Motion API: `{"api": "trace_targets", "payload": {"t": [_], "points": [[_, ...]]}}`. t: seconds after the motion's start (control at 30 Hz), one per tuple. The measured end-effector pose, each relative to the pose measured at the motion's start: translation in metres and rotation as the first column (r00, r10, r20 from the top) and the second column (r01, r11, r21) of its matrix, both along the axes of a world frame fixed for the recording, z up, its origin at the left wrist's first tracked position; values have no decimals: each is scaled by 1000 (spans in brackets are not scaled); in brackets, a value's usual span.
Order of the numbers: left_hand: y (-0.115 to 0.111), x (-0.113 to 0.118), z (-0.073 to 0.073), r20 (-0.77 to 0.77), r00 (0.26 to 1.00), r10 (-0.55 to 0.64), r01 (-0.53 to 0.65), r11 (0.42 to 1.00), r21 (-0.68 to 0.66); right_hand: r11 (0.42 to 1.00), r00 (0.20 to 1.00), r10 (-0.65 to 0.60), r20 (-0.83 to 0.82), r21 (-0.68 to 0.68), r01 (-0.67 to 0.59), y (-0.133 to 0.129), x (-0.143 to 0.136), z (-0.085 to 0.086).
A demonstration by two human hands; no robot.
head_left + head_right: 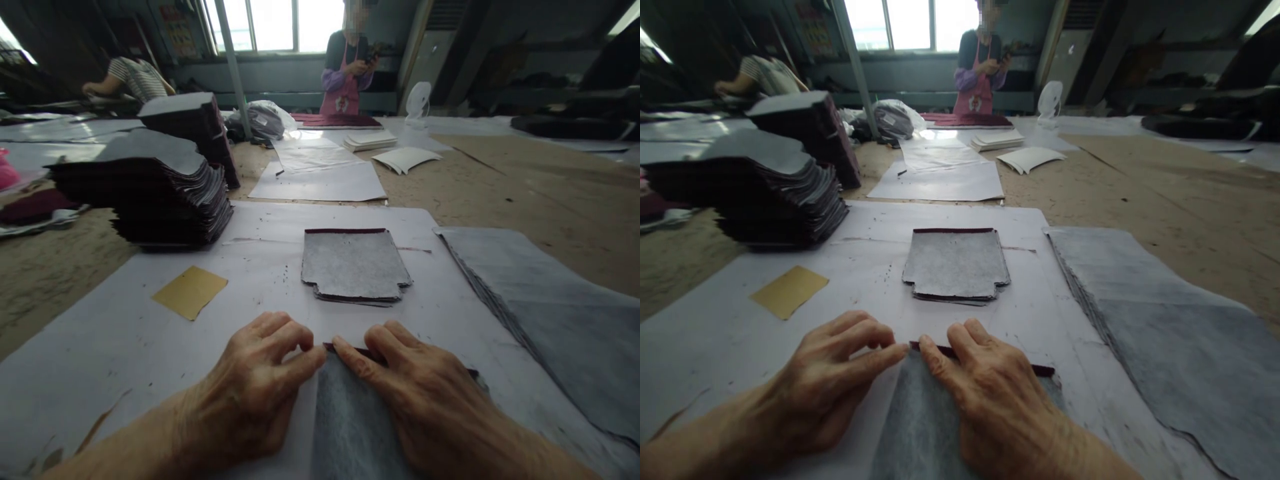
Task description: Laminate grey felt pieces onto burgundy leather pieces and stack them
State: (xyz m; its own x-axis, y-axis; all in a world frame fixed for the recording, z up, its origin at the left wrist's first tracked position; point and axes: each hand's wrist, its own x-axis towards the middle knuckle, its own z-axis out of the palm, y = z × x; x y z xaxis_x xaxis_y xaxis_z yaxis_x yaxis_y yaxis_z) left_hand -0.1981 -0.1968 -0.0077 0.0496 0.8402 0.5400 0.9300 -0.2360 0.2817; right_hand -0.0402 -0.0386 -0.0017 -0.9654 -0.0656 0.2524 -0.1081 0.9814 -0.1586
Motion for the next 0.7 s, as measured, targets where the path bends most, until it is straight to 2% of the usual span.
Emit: {"api": "trace_targets", "payload": {"t": [0.17, 0.4, 0.5, 0.6, 0.7], "points": [[-11, 16, -6, -30, 1000, 7, -8, 1000, -27, 1000, 999, 2, 41, -9, -1, 0, -4, 1], [-10, 15, -6, 10, 1000, 2, -2, 998, -65, 999, 995, -21, 102, 27, 18, -3, -9, 7], [-12, 17, -3, 12, 1000, 19, -18, 995, -95, 993, 999, -3, 48, -117, 9, 0, -5, 9], [-13, 19, 0, -3, 1000, 28, -29, 992, -122, 954, 991, -18, -134, -298, -23, 7, 2, 7], [-12, 19, 2, -15, 1000, 19, -20, 992, -124, 951, 974, -66, -218, -308, -4, 13, 7, 2]]}}
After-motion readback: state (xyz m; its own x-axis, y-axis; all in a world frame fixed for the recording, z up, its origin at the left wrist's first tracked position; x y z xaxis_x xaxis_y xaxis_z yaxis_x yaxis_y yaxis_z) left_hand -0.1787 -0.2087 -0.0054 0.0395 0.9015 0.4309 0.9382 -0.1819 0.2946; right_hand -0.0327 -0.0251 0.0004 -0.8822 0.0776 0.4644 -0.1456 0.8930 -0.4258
